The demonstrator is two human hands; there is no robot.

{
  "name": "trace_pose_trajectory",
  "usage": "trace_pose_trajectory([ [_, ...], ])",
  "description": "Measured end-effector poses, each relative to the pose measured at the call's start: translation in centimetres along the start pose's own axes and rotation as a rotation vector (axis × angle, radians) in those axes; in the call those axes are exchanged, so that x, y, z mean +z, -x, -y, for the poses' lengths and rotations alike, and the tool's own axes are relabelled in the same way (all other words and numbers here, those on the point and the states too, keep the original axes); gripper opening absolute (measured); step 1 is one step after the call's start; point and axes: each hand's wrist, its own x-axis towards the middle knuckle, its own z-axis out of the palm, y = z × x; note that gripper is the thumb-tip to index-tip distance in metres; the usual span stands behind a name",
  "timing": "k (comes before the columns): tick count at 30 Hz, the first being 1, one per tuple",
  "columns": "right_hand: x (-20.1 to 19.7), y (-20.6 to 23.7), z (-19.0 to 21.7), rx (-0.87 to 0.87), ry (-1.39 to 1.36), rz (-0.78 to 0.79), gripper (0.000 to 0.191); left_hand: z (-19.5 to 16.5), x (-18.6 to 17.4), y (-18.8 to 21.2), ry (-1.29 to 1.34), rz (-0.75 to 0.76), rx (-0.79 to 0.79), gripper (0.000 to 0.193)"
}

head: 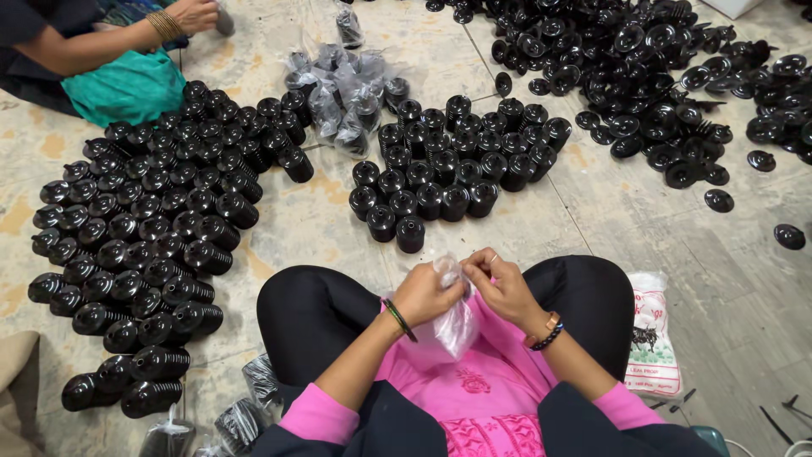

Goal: The person sits on the floor surrounded by many black plastic parts and plastic bags. They pick up a part, place it into a plastic bag, and set the filled bag aside with other bagged parts, repeating this for successive parts.

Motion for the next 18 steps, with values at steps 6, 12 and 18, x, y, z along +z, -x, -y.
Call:
trace_pose_trajectory([
  [6,1.1,1.3,0.9,-0.167,0.137,-0.199,0.048,0.5,2.0,-1.6,0.730,-0.344,-0.156,0.017],
  [12,4.1,1.6,0.9,0.071,-0.306,-0.085,0.048,2.7,4.8,-2.1,0.919,-0.522,-0.290,0.016],
  [18,5.6,3.2,0.4,-0.125,0.174,-0.230,0.016,4.0,4.8,-3.0,1.162,-0.543,-0.451,0.010],
])
